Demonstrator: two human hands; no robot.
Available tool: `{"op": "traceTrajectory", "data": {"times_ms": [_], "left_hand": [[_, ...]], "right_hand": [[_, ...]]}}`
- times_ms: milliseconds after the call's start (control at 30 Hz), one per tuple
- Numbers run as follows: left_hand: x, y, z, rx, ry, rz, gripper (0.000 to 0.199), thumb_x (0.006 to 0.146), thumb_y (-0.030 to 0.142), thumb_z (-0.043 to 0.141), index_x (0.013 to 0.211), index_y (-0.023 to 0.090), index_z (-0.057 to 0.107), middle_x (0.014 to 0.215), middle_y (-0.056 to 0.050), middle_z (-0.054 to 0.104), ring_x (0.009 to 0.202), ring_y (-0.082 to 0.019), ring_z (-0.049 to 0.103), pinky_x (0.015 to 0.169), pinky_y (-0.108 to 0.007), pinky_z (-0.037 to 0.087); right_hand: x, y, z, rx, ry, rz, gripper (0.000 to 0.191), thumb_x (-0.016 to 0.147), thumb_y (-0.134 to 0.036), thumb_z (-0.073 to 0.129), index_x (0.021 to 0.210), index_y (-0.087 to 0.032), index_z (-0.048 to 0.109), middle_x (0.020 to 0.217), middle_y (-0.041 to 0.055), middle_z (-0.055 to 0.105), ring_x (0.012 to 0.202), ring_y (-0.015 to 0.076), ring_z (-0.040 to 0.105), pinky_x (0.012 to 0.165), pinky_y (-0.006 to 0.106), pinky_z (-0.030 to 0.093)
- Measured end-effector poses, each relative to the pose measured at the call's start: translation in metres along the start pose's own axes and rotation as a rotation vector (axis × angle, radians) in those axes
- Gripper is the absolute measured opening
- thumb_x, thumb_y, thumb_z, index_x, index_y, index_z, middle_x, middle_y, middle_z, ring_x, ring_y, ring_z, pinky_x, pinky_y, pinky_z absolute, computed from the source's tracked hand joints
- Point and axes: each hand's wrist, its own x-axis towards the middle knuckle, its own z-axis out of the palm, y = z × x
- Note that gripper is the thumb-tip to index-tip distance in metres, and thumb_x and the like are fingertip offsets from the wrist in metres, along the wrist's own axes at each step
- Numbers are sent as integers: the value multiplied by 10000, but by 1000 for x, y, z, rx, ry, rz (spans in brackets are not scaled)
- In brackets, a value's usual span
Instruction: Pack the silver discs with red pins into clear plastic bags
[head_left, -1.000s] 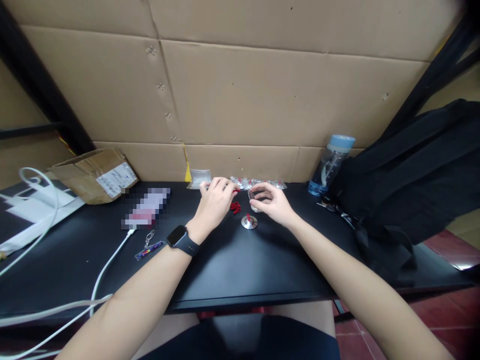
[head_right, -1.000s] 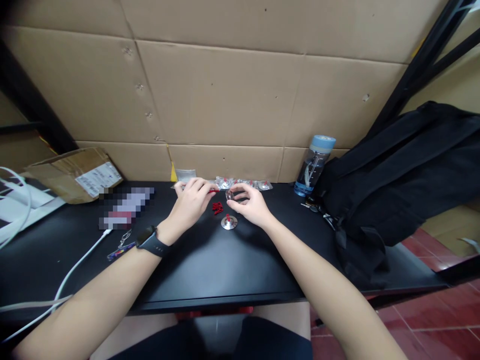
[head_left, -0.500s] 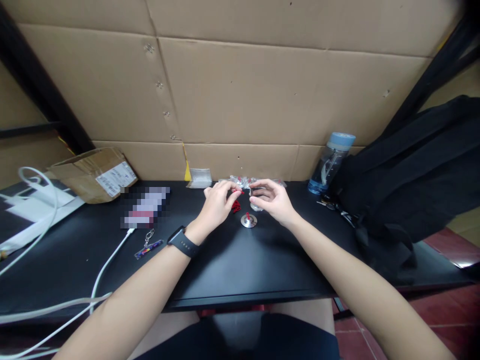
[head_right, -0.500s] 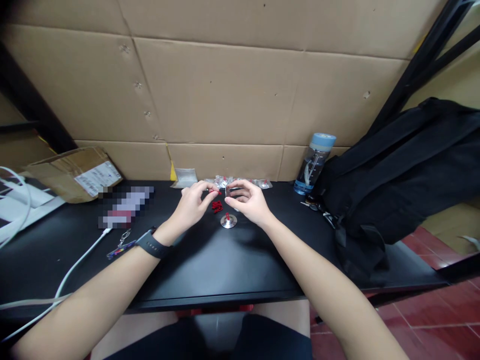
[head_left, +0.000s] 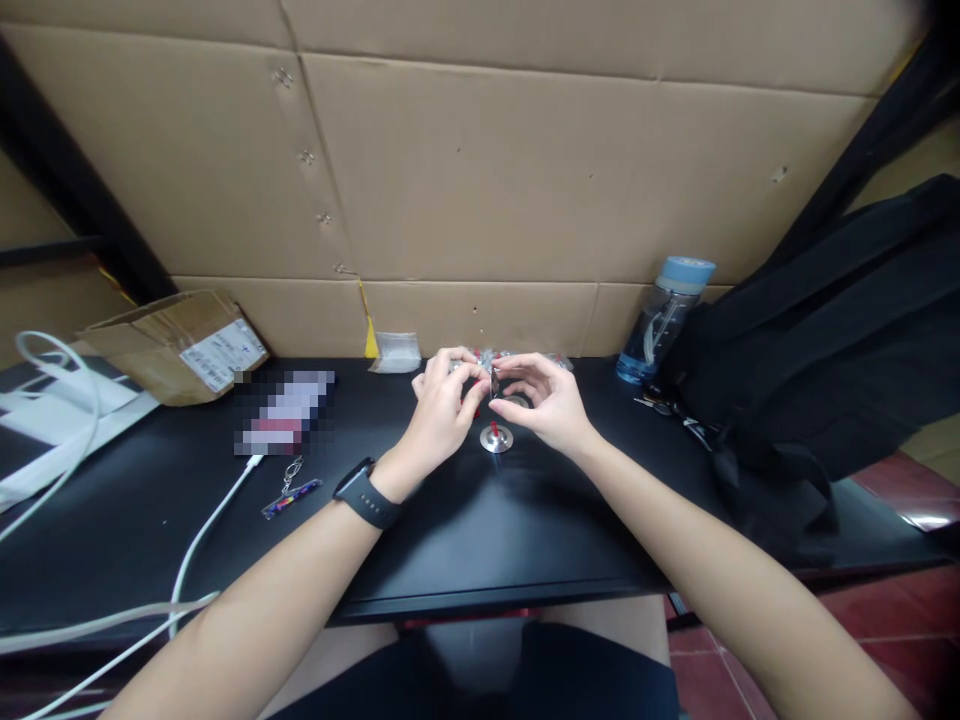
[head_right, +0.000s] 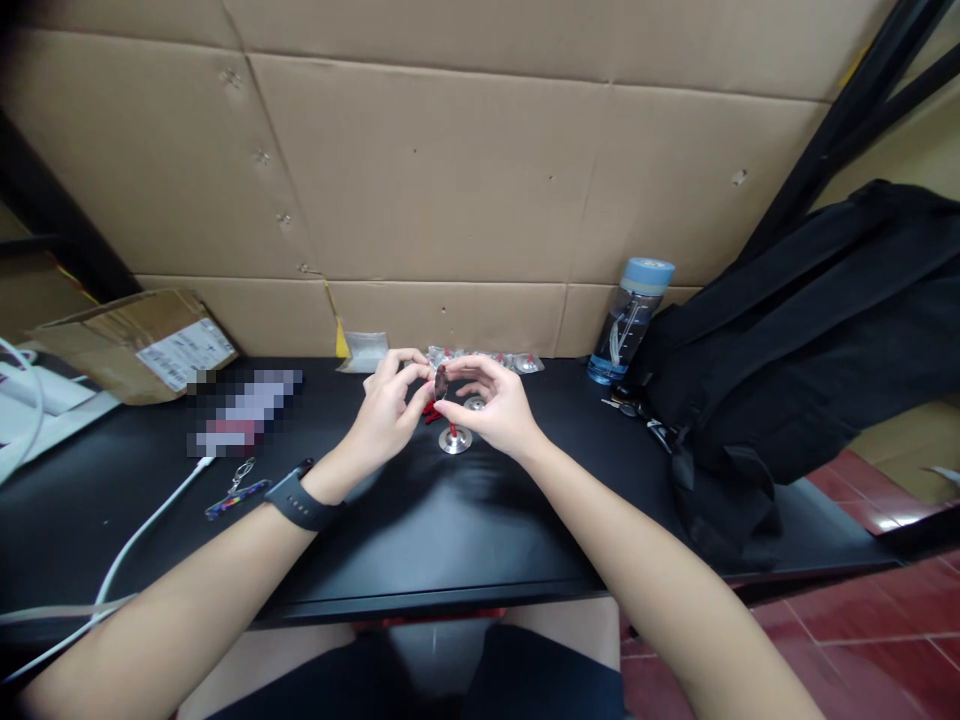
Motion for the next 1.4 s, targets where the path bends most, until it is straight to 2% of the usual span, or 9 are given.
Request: {"op": "traceTrajectory", "data": {"times_ms": [267, 400, 533, 667, 900, 1033, 1200, 1333, 1400], "left_hand": [[-2, 3, 1, 26, 21, -7, 154, 1006, 275, 491, 1003, 233, 639, 1251, -90, 575, 1231, -265, 508, 1012, -425, 360], [-3, 3, 1, 47, 58, 41, 130, 994, 274, 533, 990, 229, 655, 1238, -86, 578, 1202, -269, 519, 973, -420, 361], [-4, 4, -2, 93, 144, 86, 107, 979, 274, 584, 972, 234, 683, 1215, -88, 584, 1179, -274, 526, 954, -427, 355], [-4, 6, -5, 91, 185, 112, 72, 946, 277, 648, 946, 241, 711, 1189, -83, 592, 1175, -279, 533, 976, -442, 355], [-2, 3, -7, -2, 169, 104, 102, 944, 298, 642, 904, 231, 707, 1134, -74, 605, 1147, -274, 545, 1007, -449, 378], [2, -5, 2, -255, 146, 42, 242, 1042, 321, 433, 951, 206, 625, 1039, -69, 623, 1020, -208, 594, 943, -352, 456], [12, -25, 7, -423, 99, -84, 269, 1029, 374, 445, 917, 194, 612, 971, -56, 663, 950, -198, 618, 901, -312, 476], [19, -46, -13, -330, 109, -129, 274, 1018, 379, 446, 945, 193, 633, 952, -48, 680, 918, -197, 623, 855, -315, 472], [21, -55, -26, -190, -19, -35, 249, 991, 379, 494, 937, 199, 657, 969, -48, 691, 918, -204, 626, 839, -322, 462]], "right_hand": [[0, -3, 2, -10, 12, 14, 473, 677, -359, 908, 1069, -242, 671, 1219, 89, 706, 1116, 247, 686, 898, 370, 586], [0, 1, 3, 85, 29, 93, 433, 645, -365, 925, 955, -223, 660, 1186, 86, 724, 1070, 247, 711, 891, 374, 594], [2, 7, 3, 161, 15, 194, 335, 730, -449, 861, 889, -209, 689, 1102, 64, 739, 980, 215, 719, 879, 360, 599], [3, 11, 2, 120, 10, 214, 316, 807, -515, 780, 891, -214, 733, 1061, 55, 722, 893, 191, 694, 793, 329, 595], [4, 10, -3, 12, -40, 124, 259, 853, -461, 754, 872, -207, 711, 1187, 86, 658, 1137, 240, 628, 910, 358, 553], [5, 9, -5, -68, -59, 110, 264, 898, -468, 695, 879, -205, 687, 1239, 101, 627, 1131, 247, 619, 842, 351, 568], [7, 16, -6, -144, -45, 130, 281, 885, -473, 692, 843, -196, 674, 1203, 111, 631, 1028, 239, 643, 764, 342, 577], [9, 22, -15, -206, -43, 129, 244, 888, -426, 678, 822, -191, 664, 1163, 105, 645, 1010, 233, 645, 736, 329, 561], [10, 23, -20, -259, -51, 126, 215, 891, -391, 667, 820, -188, 661, 1115, 101, 662, 968, 223, 651, 711, 319, 547]]}}
